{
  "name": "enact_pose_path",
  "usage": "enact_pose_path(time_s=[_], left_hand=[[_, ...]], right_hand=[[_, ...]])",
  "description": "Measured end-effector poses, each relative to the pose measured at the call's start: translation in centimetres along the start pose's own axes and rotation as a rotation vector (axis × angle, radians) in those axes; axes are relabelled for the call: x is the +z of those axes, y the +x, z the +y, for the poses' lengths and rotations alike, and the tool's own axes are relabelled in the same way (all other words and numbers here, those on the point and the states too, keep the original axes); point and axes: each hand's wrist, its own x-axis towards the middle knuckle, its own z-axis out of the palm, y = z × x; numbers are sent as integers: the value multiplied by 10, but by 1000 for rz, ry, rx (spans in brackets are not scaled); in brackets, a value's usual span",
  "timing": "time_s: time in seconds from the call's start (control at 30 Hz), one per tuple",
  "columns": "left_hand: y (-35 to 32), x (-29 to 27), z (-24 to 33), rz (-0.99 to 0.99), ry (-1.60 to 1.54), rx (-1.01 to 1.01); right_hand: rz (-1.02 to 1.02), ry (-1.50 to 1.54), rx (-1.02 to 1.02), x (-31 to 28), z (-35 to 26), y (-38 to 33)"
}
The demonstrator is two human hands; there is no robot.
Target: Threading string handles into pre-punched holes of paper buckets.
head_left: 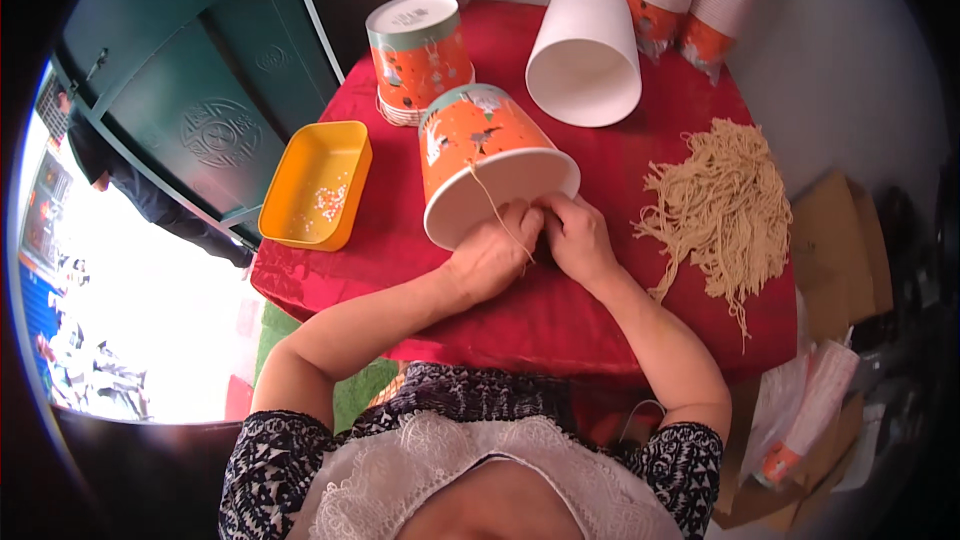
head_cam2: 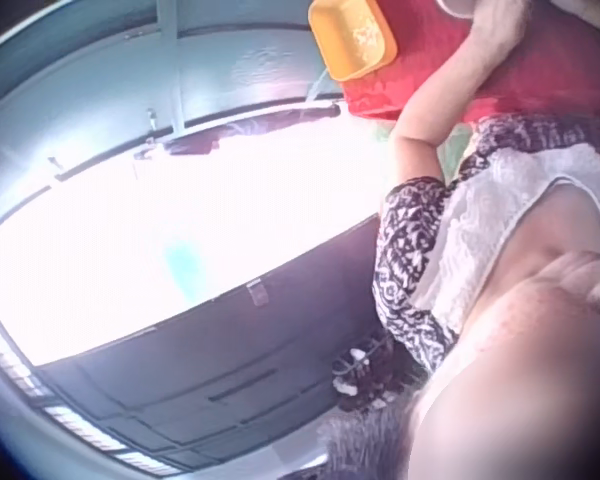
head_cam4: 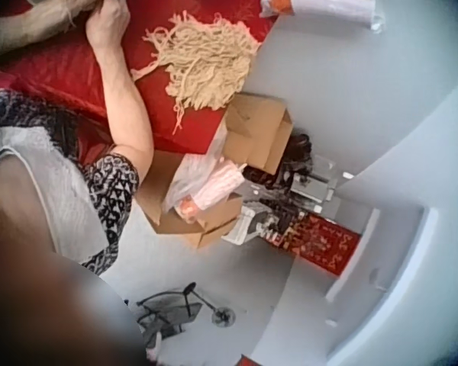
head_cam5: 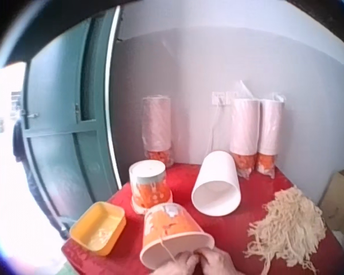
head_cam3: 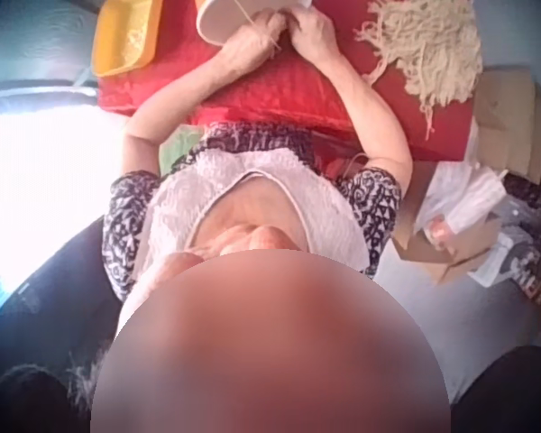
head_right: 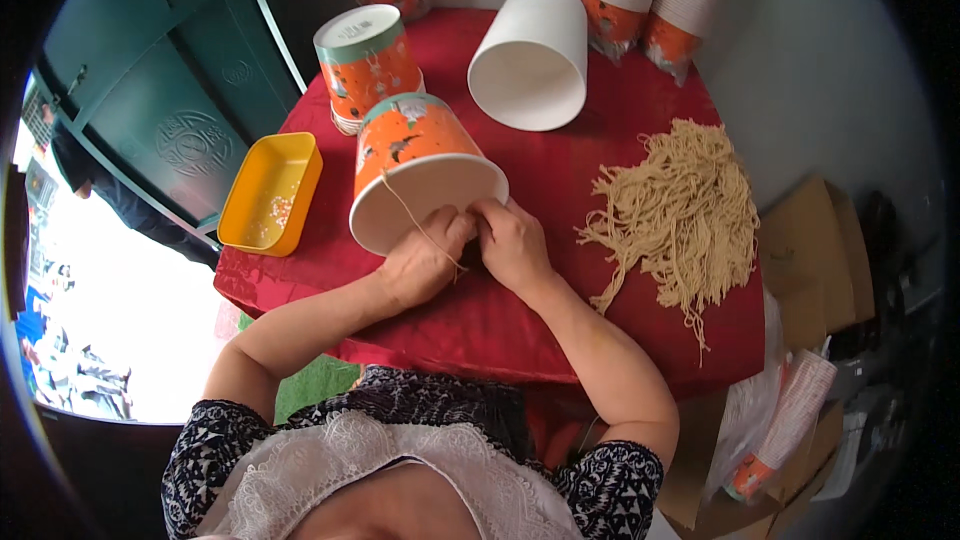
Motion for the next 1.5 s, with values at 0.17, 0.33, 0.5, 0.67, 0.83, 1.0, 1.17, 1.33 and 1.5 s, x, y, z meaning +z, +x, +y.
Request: enact_pose_path(time_s=[0.17, 0.33, 0.5, 0.67, 0.83, 1.0, 1.17, 1.33, 1.5], left_hand=[[-2, 4, 0, 5, 10, -66], [-10, 14, -5, -4, 27, -128], [-7, 10, -4, 50, 58, -77], [-9, 8, -5, 8, -20, -114], [-7, 4, -2, 19, -29, -110], [-11, 3, -3, -14, -86, -173], [-8, -8, -3, 13, -359, -352], [-7, -5, -5, 13, -353, -368], [-4, -5, -6, 22, -323, -392]], right_hand=[[-6, 27, 18, 0, 4, -3], [-31, 40, 36, -3, -5, -6], [-72, 112, -10, -4, 5, -6], [-189, 224, 24, -13, 4, -2], [-266, 205, 27, -20, -1, 0], [-269, 174, 33, -22, -5, -1], [-247, 139, 27, -20, -4, -2], [-331, 100, 1, -26, -6, -2], [-326, 6, -184, -23, -9, -5]])
